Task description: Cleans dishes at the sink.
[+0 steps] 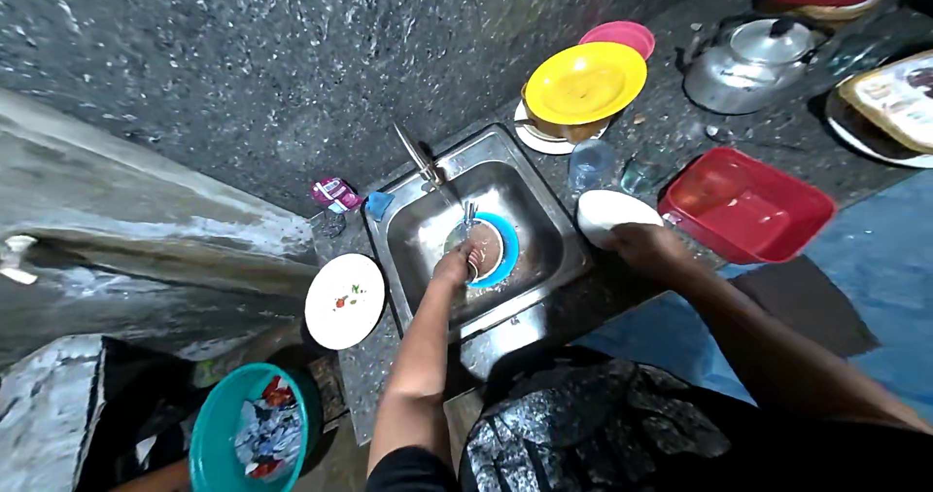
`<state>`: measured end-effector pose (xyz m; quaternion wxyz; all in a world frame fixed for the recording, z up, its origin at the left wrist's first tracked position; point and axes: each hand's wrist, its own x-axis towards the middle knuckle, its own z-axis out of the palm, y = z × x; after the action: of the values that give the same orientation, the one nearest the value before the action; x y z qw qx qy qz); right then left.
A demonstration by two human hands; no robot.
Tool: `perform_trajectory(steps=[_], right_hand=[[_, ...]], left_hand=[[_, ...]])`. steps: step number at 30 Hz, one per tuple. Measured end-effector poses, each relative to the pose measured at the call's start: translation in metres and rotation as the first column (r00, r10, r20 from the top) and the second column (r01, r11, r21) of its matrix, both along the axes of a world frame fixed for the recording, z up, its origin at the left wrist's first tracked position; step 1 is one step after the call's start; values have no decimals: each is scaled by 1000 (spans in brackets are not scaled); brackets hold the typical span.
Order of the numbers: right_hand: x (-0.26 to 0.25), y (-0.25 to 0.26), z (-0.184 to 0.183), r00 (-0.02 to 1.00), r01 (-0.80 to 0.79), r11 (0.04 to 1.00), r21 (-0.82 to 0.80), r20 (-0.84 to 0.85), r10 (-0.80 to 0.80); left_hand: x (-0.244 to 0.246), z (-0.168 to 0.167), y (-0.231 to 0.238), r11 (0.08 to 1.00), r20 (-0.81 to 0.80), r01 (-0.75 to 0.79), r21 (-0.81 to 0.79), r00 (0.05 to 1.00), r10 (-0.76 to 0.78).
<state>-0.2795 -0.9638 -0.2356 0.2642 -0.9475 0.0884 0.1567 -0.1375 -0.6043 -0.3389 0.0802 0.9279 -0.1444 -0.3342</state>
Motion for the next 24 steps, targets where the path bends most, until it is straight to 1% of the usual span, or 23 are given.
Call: perform_trajectory(steps=[2, 5, 7, 9, 11, 14, 15, 17, 19, 20, 22, 24], right_hand=[[-16, 1, -8, 1000, 10, 997, -75, -26, -12], [-34, 4, -27, 994, -25, 982, -186, 101, 44], [-39, 4, -43, 983, -28, 974, -225, 168, 67], [-40, 2, -58, 970, -11, 974, -226, 234, 66], [-37, 0, -64, 976, -1, 976, -219, 213, 49], [-28, 5, -45, 992, 36, 981, -191, 127, -12], [-24, 9, -32, 990, 67, 982, -176, 136, -44], [-11, 23, -10, 964, 119, 987, -112, 253, -87], [13, 43, 0, 930, 77, 997, -1, 362, -71], [28, 55, -2, 918, 19, 998, 55, 396, -39], [66, 82, -17, 923, -120, 979, 164, 381, 49], [105, 111, -38, 946, -211, 935, 285, 300, 122]], left_hand=[[1, 10, -8, 996, 1, -45, 78, 999, 45], [9, 19, -16, 980, 12, -188, 72, 982, 187], [18, 17, -16, 956, 28, -294, -10, 955, 294], [27, 18, -17, 922, 27, -374, -102, 925, 379], [36, 23, -20, 888, 20, -425, -176, 900, 435], [44, 27, -24, 821, -8, -482, -306, 864, 504], [47, 27, -24, 787, -36, -507, -351, 847, 530], [53, 26, -24, 703, -106, -572, -422, 801, 589], [56, 29, -23, 642, -162, -625, -443, 761, 629], [56, 31, -22, 621, -193, -640, -452, 750, 632], [55, 36, -21, 567, -274, -663, -489, 734, 622], [53, 39, -19, 494, -368, -683, -538, 717, 592]])
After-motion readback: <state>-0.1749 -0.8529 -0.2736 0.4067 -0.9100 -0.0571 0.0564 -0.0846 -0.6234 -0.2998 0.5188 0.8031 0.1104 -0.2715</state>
